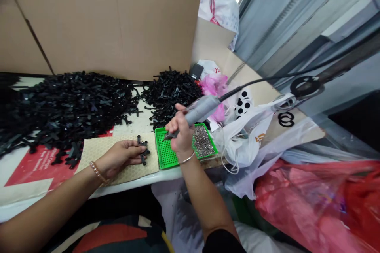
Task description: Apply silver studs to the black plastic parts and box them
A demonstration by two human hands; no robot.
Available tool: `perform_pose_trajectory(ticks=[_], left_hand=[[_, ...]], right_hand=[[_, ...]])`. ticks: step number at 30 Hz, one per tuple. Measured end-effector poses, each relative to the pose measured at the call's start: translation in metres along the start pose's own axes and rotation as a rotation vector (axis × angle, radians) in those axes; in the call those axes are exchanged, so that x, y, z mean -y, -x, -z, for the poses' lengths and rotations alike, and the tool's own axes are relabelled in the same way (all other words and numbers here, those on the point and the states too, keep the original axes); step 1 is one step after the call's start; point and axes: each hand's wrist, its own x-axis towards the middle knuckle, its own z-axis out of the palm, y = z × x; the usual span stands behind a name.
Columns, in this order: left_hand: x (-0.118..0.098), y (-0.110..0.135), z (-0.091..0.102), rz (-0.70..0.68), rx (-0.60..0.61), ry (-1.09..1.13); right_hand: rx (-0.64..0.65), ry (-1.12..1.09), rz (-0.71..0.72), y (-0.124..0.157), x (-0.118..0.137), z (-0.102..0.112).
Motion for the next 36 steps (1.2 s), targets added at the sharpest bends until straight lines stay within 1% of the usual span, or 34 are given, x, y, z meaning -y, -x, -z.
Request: perform_pose_trajectory(ticks=[3,5,7,11,17,22,27,36], left_hand=[[0.0,0.0,0.0,-0.008,0.002,-0.007],[0.001,0.0,0.001,-0.019,0.01,-0.004],[0.001,0.001,0.001,-0.028,0.015,0.001],[0.001,0.002,0.001,-0.028,0.02,0.013],[0.002,0.001,0.001,-0.034,0.011,0.014],[0.002,0.0,0.0,-0.04,0.003,0.012],[0.001,0.001,-0.001,-0.041,-0.001,0.004],[0.003,0.001,0.0,-0.057,0.008,0.006]], right_hand=[[0.104,-0.044,-0.116,0.025,-0.008,-0.023],[0.143,-0.065,-0.152,0.034,-0.017,-0.031],[0.158,-0.08,-0.164,0.037,-0.023,-0.034],[0.136,-0.114,-0.164,0.035,-0.027,-0.034],[0.14,-0.105,-0.16,0.037,-0.031,-0.032],[0.118,-0.103,-0.157,0.037,-0.031,-0.033],[0.135,-0.112,-0.141,0.036,-0.032,-0.031],[0.145,-0.065,-0.143,0.037,-0.036,-0.029]])
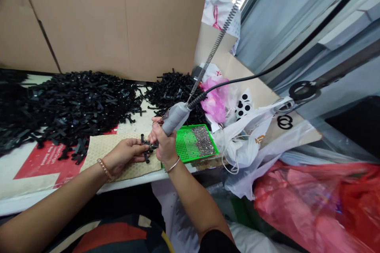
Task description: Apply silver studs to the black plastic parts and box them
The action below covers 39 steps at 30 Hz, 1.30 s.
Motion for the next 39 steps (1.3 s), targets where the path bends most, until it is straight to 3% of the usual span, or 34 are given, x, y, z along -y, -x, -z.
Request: perform_pose_trajectory(ticks=[11,21,25,30,34,39], left_hand=[[-0.003,0.002,-0.001,0.021,-0.008,0.02],[0.001,-0.001,-0.001,0.01,-0.024,0.04],[0.0,0.0,-0.001,0.02,-0.046,0.036],[-0.001,0.0,0.002,0.054,-0.003,0.043],[-0.003,0.002,0.002,0.039,-0.016,0.029],[-0.007,0.007,0.0,0.063,-0.029,0.013]], right_hand=[[0.038,0.007,0.003,0.005,0.001,-0.003],[0.333,0.051,-0.111,-0.003,-0.008,0.002],[0.357,0.031,-0.13,-0.002,-0.013,0.004],[0.247,0.07,-0.002,-0.005,0.012,0.014],[-0.092,0.151,0.251,-0.031,0.043,0.044],[-0.262,0.187,0.251,-0.062,0.04,0.087]])
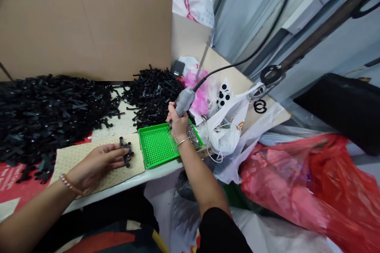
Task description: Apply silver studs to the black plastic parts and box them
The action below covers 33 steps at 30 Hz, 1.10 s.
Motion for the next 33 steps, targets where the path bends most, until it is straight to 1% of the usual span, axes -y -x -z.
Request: perform_pose_trajectory(ticks=[3,6,10,16,24,33], left_hand=[[0.001,-0.001,0.001,0.0,0.029,0.001],[0.003,-0.003,0.002,0.0,0.039,-0.007],[0.004,-0.005,0.003,0.01,0.006,-0.006],[0.002,-0.005,0.004,0.029,0.033,-0.025],[0.004,-0.006,0.006,0.019,0.042,-0.049],[0.003,-0.005,0.005,0.024,0.06,-0.044]], right_hand=[[-0.01,0.019,-0.018,-0.004,-0.015,0.008],[0.003,0.036,-0.031,-0.002,-0.02,0.01],[0.004,0.049,-0.048,-0.002,-0.021,0.011],[0.017,0.032,-0.031,-0.003,-0.023,0.012],[0.044,0.104,-0.032,-0.002,-0.022,0.011],[0.07,0.109,-0.026,-0.002,-0.025,0.013]])
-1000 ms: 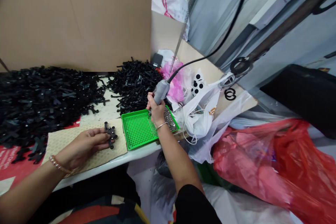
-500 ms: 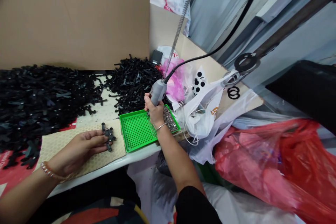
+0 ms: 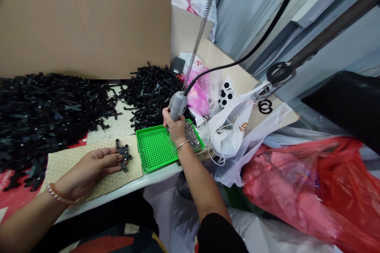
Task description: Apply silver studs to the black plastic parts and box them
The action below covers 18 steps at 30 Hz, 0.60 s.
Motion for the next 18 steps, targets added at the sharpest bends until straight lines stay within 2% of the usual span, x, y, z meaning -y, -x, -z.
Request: perform_pose_trajectory(ticks=[7,11,14,18], left_hand=[[-0.001,0.002,-0.002,-0.028,0.01,0.031],[0.0,0.002,-0.004,-0.034,-0.006,0.062],[0.0,0.001,-0.004,-0.039,-0.002,0.071],[0.0,0.0,-0.002,-0.046,-0.001,0.08]], right_hand=[[-0.003,0.018,0.0,0.0,0.001,0.0],[-0.068,-0.052,0.026,0.002,0.02,-0.008],[-0.049,-0.19,0.023,0.015,0.042,-0.03],[0.149,-0.302,-0.124,0.049,0.052,-0.072]])
